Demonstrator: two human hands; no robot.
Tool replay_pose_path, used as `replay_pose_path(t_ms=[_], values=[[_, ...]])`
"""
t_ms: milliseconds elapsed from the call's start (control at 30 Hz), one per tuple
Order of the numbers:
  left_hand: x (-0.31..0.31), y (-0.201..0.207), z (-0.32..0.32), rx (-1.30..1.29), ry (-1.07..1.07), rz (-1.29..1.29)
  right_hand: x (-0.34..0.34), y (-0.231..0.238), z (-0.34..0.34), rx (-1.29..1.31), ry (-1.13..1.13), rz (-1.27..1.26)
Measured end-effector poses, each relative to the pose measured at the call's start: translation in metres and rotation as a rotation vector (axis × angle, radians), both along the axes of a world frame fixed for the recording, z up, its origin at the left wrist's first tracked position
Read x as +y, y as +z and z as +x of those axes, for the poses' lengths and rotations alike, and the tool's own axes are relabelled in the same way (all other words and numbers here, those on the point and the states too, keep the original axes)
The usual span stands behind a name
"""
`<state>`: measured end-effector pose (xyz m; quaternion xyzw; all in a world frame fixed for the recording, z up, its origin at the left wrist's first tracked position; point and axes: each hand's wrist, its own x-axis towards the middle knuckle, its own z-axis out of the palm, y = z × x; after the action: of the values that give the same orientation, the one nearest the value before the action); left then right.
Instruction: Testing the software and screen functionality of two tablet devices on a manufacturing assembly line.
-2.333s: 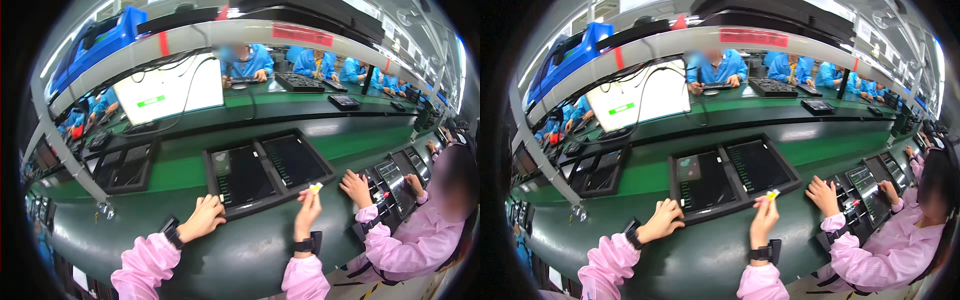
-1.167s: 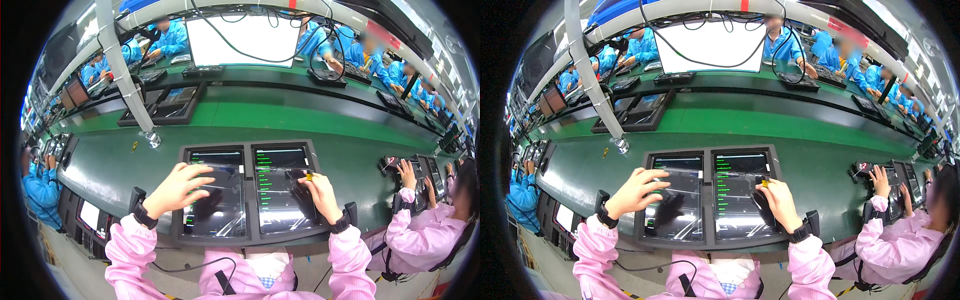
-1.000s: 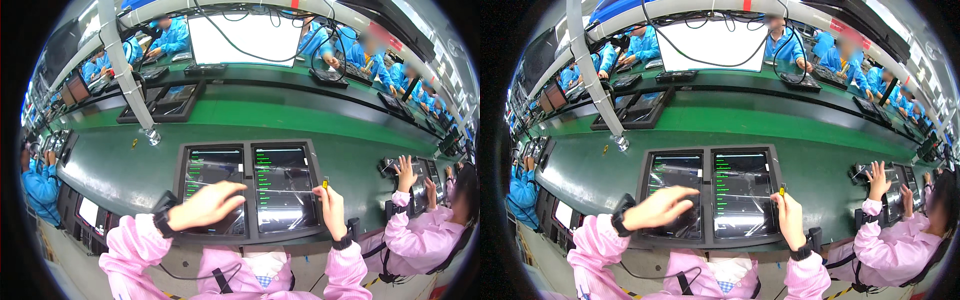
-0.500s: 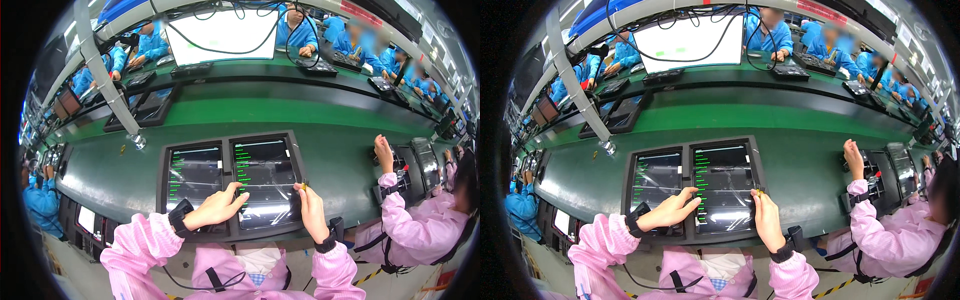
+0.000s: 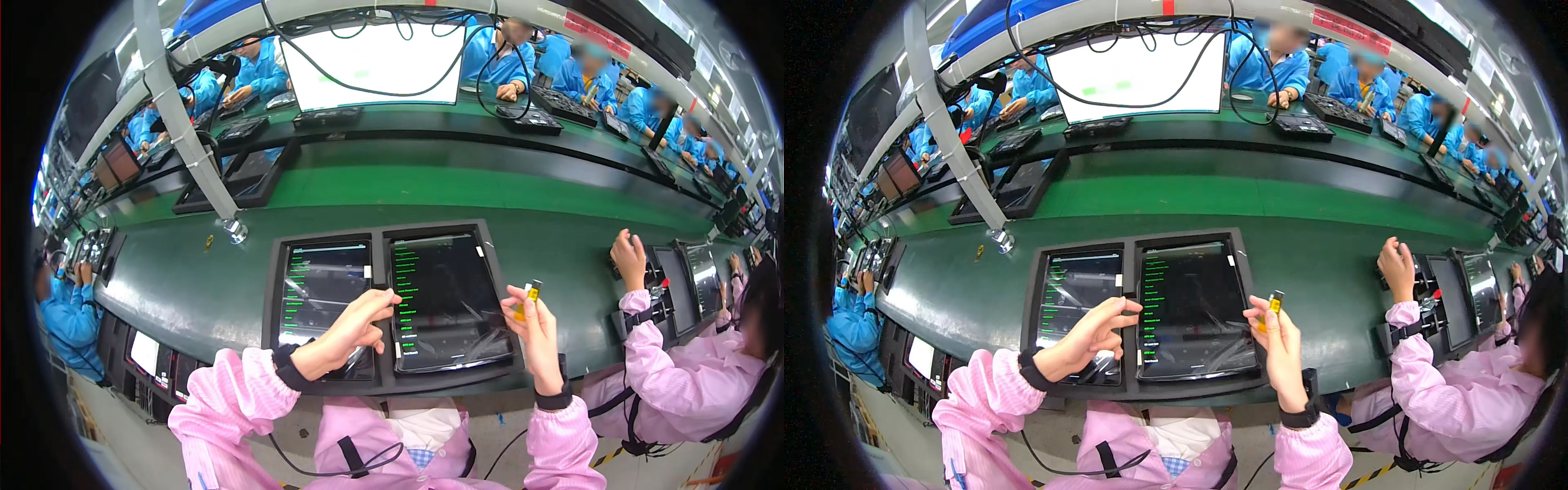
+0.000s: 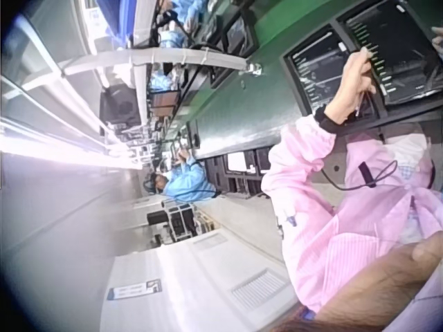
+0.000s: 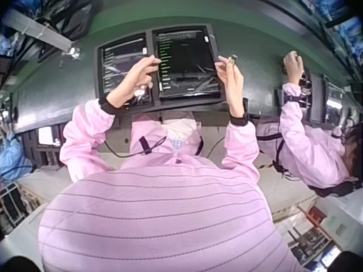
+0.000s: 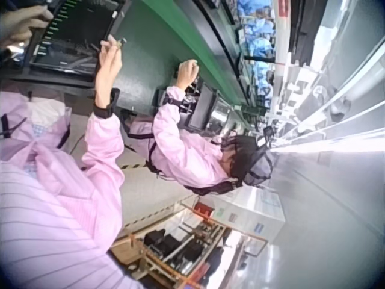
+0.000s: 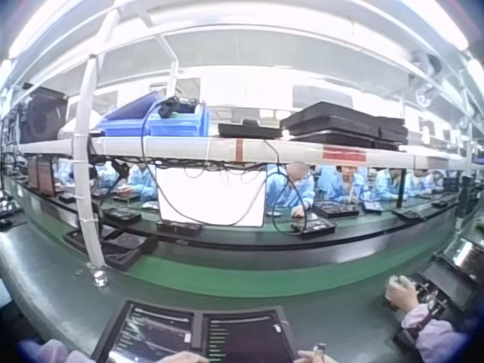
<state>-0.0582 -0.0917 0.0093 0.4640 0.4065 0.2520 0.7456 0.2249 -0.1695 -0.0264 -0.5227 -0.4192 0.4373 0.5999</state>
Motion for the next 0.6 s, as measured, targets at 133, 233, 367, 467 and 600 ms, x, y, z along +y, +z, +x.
replay_pose_path(t_ms=[133,233,367,467,600], values=[[-0.018,0.001,-0.009,0.010,-0.064,-0.091,-0.026,0.003,-0.002,-0.100,0.052,-0.119],[-0.034,0.001,-0.014,0.075,-0.205,-0.059,-0.037,-0.005,-0.002,-0.092,0.036,-0.108],[-0.013,0.012,-0.030,0.274,-0.313,0.361,-0.047,-0.014,0.000,-0.065,-0.076,-0.034],[0.030,0.022,-0.047,0.713,-0.400,1.313,-0.064,-0.017,0.001,-0.076,-0.220,0.032],[0.066,0.012,-0.050,0.640,-0.605,1.546,-0.090,-0.031,-0.007,0.009,-0.477,0.110]])
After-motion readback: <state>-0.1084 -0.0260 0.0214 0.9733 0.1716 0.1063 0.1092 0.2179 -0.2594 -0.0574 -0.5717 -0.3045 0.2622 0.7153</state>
